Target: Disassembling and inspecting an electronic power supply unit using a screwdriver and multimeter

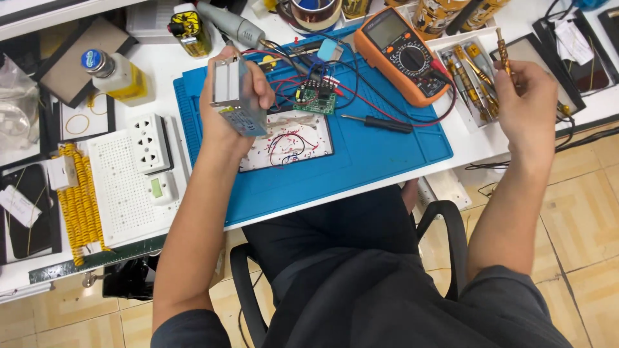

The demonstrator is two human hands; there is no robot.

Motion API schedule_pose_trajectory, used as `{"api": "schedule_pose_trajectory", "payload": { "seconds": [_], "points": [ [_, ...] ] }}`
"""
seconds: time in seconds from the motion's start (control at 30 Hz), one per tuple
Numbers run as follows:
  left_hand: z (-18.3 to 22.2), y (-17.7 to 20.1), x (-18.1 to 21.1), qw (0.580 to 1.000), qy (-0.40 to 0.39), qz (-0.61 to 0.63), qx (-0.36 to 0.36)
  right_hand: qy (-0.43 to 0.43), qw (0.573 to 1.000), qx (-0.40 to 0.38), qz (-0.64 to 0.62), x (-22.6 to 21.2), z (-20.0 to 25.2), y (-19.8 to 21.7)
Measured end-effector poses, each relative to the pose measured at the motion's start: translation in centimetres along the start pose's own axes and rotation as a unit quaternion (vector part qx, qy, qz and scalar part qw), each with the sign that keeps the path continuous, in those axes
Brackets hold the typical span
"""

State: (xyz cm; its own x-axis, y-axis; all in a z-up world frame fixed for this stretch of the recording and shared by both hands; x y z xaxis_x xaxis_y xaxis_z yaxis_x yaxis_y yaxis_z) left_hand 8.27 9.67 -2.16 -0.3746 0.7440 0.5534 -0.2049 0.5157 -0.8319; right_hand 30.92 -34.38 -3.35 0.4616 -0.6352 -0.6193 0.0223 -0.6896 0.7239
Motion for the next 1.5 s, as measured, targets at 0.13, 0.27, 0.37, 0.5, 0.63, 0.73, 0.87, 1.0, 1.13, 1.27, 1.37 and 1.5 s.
{"api": "schedule_pose_trajectory", "payload": {
  "seconds": [0.13,0.27,0.37,0.5,0.63,0.73,0.87,1.0,1.13,1.27,1.37,1.5],
  "points": [
    [0.0,-0.4,-0.3,0.998,0.022,-0.020,0.059,0.063,0.989,0.023,0.135,0.3,-0.2,-0.4],
    [-0.3,0.4,-0.1,0.995,0.020,-0.026,0.094,0.109,0.981,0.052,0.149,-6.2,0.9,-1.4],
    [-0.9,2.3,0.7,0.995,-0.008,0.002,0.099,0.186,0.978,0.031,0.093,-12.0,1.5,-2.7],
    [-0.7,2.3,3.9,0.990,-0.054,0.016,0.133,0.236,0.967,-0.099,-0.005,-19.8,2.3,-5.5],
    [2.3,0.5,7.9,0.993,-0.107,0.001,0.055,0.272,0.952,-0.141,0.027,-22.5,1.0,-9.0],
    [8.6,-0.7,10.0,0.995,-0.097,-0.016,0.028,0.307,0.933,-0.188,0.023,-24.7,-1.2,-11.4],
    [20.8,2.3,9.9,0.976,-0.091,0.068,-0.185,0.340,0.915,-0.197,0.088,-25.6,-5.2,-15.4],
    [31.1,14.1,8.4,0.986,-0.080,0.093,-0.112,0.387,0.898,-0.201,0.050,-26.7,-6.9,-18.6],
    [38.4,29.4,5.8,0.987,-0.069,0.070,0.129,0.365,0.892,-0.265,-0.010,-28.1,-4.9,-20.6],
    [44.5,44.6,3.1,0.911,-0.027,0.186,0.366,0.412,0.884,-0.216,0.051,-27.9,-5.3,-21.6],
    [46.4,49.4,2.1,0.831,-0.021,0.184,0.524,0.407,0.883,-0.221,0.075,-27.2,-6.1,-23.4],
    [45.8,51.0,0.7,0.749,0.036,0.176,0.638,0.425,0.872,-0.222,0.095,-27.6,-7.1,-26.9]
  ]
}}
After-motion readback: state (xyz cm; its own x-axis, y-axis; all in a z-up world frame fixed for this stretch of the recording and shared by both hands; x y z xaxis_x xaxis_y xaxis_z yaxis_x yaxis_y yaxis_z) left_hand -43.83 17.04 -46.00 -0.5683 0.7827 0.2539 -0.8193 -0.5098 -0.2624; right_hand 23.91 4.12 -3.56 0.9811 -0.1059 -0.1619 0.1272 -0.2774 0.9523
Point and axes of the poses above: each hand's wrist, its own z-axis away from the middle knuckle, its own y-axis out of the back of the hand, x = y × z, the point moved 7 cm from there along -z, towards the middle knuckle, and after that the axes turned 7 degrees about z, right-handed, at the moved point
